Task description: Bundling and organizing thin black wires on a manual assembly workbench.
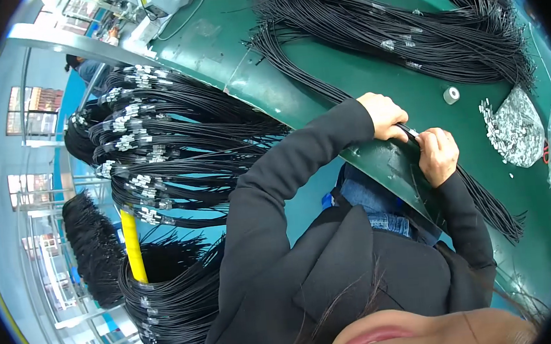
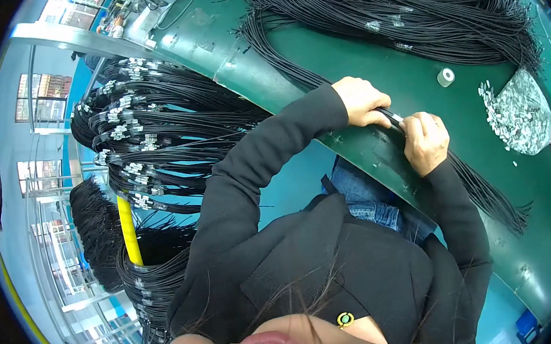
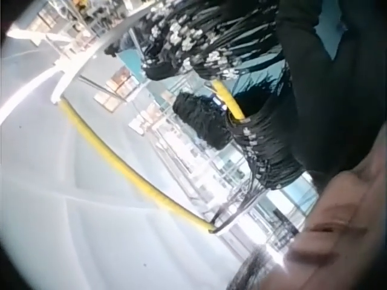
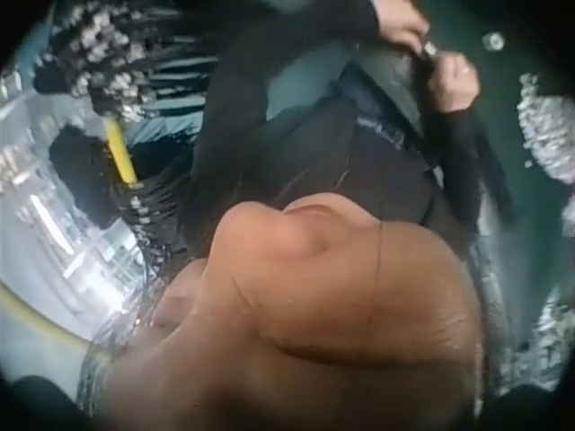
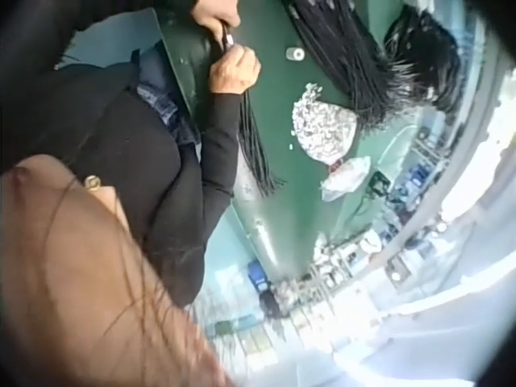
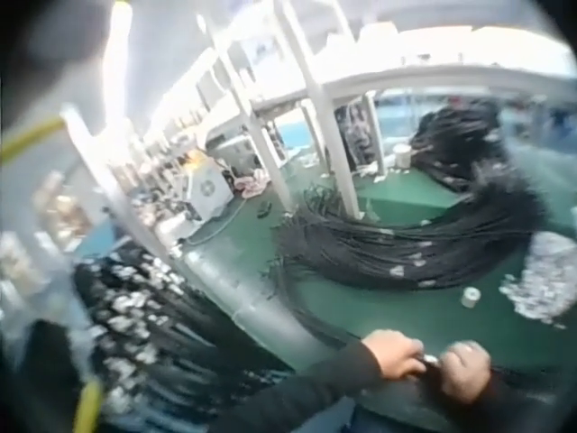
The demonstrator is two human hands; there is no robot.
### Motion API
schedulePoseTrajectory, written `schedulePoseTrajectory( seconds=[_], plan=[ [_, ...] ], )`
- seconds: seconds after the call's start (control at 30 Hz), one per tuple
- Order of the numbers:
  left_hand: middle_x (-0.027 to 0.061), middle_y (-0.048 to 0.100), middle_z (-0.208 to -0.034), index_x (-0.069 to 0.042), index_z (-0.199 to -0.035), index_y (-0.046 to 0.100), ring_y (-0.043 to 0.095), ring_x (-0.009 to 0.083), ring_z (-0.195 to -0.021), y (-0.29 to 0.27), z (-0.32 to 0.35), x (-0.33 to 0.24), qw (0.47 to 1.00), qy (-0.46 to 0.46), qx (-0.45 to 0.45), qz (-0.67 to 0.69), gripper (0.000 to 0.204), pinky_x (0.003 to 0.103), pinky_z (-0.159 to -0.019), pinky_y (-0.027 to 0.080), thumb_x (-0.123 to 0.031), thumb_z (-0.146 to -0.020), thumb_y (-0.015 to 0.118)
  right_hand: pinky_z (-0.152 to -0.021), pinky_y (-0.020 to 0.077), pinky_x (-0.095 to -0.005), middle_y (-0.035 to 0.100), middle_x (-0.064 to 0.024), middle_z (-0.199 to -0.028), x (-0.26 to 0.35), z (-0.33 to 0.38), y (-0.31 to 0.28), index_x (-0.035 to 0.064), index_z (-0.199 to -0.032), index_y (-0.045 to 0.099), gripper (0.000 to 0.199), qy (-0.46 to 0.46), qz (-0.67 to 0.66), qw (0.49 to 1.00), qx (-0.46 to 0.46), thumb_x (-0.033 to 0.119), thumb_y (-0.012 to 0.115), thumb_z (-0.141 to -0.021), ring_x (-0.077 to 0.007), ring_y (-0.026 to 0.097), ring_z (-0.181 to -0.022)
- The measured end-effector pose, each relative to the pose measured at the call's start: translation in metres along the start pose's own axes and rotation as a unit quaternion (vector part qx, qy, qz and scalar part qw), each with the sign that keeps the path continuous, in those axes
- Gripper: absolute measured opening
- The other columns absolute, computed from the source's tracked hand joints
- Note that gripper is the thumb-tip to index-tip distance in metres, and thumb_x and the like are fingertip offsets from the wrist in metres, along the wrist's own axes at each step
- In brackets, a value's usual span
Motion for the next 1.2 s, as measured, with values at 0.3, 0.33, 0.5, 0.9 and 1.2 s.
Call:
schedulePoseTrajectory(
  seconds=[0.3, 0.33, 0.5, 0.9, 1.2],
  plan=[
    [0.0118, 0.064, -0.074, -0.01, -0.087, 0.063, 0.063, 0.0291, -0.073, -0.007, 0.0, -0.005, 1.0, -0.007, -0.015, -0.002, 0.035, 0.038, -0.065, 0.049, -0.044, -0.079, 0.06, -0.062, 0.0459, -0.0341, 0.056, -0.0095, -0.077, 0.007, -0.005, -0.011, 0.0042, -0.08, 0.056, 0.013, 0.022, -0.028, 0.998, -0.043, 0.004, 0.065, -0.071, -0.0262, 0.056, -0.067],
    [0.0118, 0.064, -0.074, -0.01, -0.087, 0.063, 0.063, 0.0291, -0.073, -0.006, -0.001, -0.005, 1.0, -0.009, 0.002, -0.008, 0.035, 0.038, -0.065, 0.049, -0.044, -0.079, 0.06, -0.062, 0.0459, -0.0341, 0.056, -0.0094, -0.076, 0.008, -0.005, -0.012, 0.0044, -0.079, 0.056, 0.012, -0.009, -0.011, 0.998, -0.058, 0.005, 0.065, -0.071, -0.026, 0.056, -0.067],
    [0.0119, 0.064, -0.075, -0.009, -0.087, 0.063, 0.063, 0.0293, -0.073, -0.008, -0.001, -0.004, 1.0, -0.021, 0.012, 0.006, 0.036, 0.038, -0.065, 0.049, -0.044, -0.08, 0.059, -0.063, 0.046, -0.034, 0.056, -0.0092, -0.076, 0.008, -0.004, -0.006, 0.0045, -0.077, 0.055, 0.01, -0.054, 0.023, 0.997, -0.043, 0.005, 0.063, -0.071, -0.0249, 0.057, -0.068],
    [0.0117, 0.065, -0.076, -0.01, -0.089, 0.064, 0.063, 0.0294, -0.073, -0.017, -0.006, -0.005, 0.999, -0.04, -0.004, 0.012, 0.037, 0.039, -0.066, 0.049, -0.045, -0.081, 0.056, -0.064, 0.0439, -0.0361, 0.054, -0.0112, -0.078, 0.001, -0.023, -0.008, 0.004, -0.079, 0.052, 0.009, -0.027, 0.025, 0.998, -0.059, 0.004, 0.06, -0.073, -0.0296, 0.054, -0.07],
    [0.0128, 0.059, -0.068, -0.011, -0.086, 0.063, 0.058, 0.0326, -0.062, -0.013, -0.011, 0.007, 0.997, -0.016, -0.074, 0.005, 0.026, 0.039, -0.053, 0.046, -0.037, -0.084, 0.057, -0.074, 0.0436, -0.0402, 0.053, -0.0153, -0.091, -0.015, -0.009, 0.013, 0.0009, -0.085, 0.053, 0.014, -0.042, -0.003, 0.999, -0.025, 0.001, 0.056, -0.071, -0.0341, 0.052, -0.085]
  ],
)
Point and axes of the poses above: each hand's wrist, its own z-axis away from the middle knuckle, its own y-axis out of the palm, x = y × z, the point moved 5 cm from there along -z, towards the middle knuckle
